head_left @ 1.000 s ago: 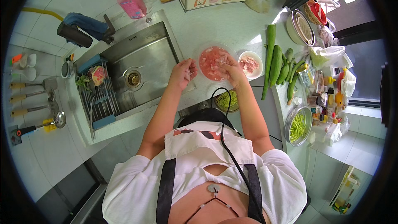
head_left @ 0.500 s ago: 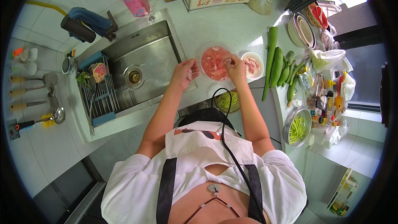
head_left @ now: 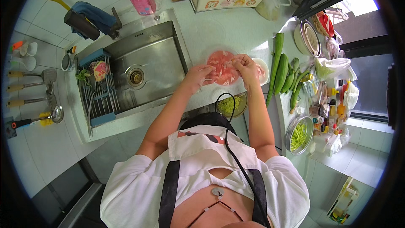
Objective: The person washes their hands at a sink, then picks up pieces of meat from a bowl, shreds them by hand, and places the shredded pieces into a smaller bowl.
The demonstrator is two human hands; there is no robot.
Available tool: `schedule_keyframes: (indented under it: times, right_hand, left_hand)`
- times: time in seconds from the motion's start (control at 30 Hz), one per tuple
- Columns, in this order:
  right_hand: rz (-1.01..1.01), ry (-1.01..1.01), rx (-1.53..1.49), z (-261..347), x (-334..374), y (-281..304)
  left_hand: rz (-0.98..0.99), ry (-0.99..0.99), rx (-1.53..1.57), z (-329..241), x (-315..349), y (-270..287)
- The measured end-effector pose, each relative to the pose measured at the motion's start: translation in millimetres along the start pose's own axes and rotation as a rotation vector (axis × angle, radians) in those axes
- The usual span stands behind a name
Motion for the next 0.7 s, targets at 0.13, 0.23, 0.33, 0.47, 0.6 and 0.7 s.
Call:
schedule_keyframes:
  times: [0.13,0.23,0.33,0.47,0.6,0.7]
  right_hand:
    - [0.011,-0.019,-0.03,-10,-2,-1]
    - [-0.015,0.056,0.078,-12,-5,4]
    - [-0.051,0.153,0.415,-13,-8,15]
    - [-0.05,0.166,0.468,-11,-8,17]
    - [0.009,0.119,0.284,-6,-6,3]
    - [0.075,0.075,0.204,-5,-4,-7]
  left_hand:
    - [0.056,0.05,-0.106,6,-5,-13]
    - [0.012,0.013,-0.131,2,-6,-15]
    - [-0.028,-0.035,-0.126,0,-8,-15]
    - [-0.04,-0.074,-0.236,-8,-7,-22]
    - [0.018,-0.1,-0.235,-10,-7,-31]
    - [0.009,-0.105,-0.264,-14,-5,-37]
Point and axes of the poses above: each hand's wrist, its own x-axis away from the middle knuckle, its own y-axis out of the back of the hand, z = x × y, the point moved 9 cm from there along -x, towards the middle knuckle, and after that the axes turned 5 degrees about y, right-handed, at the moved point
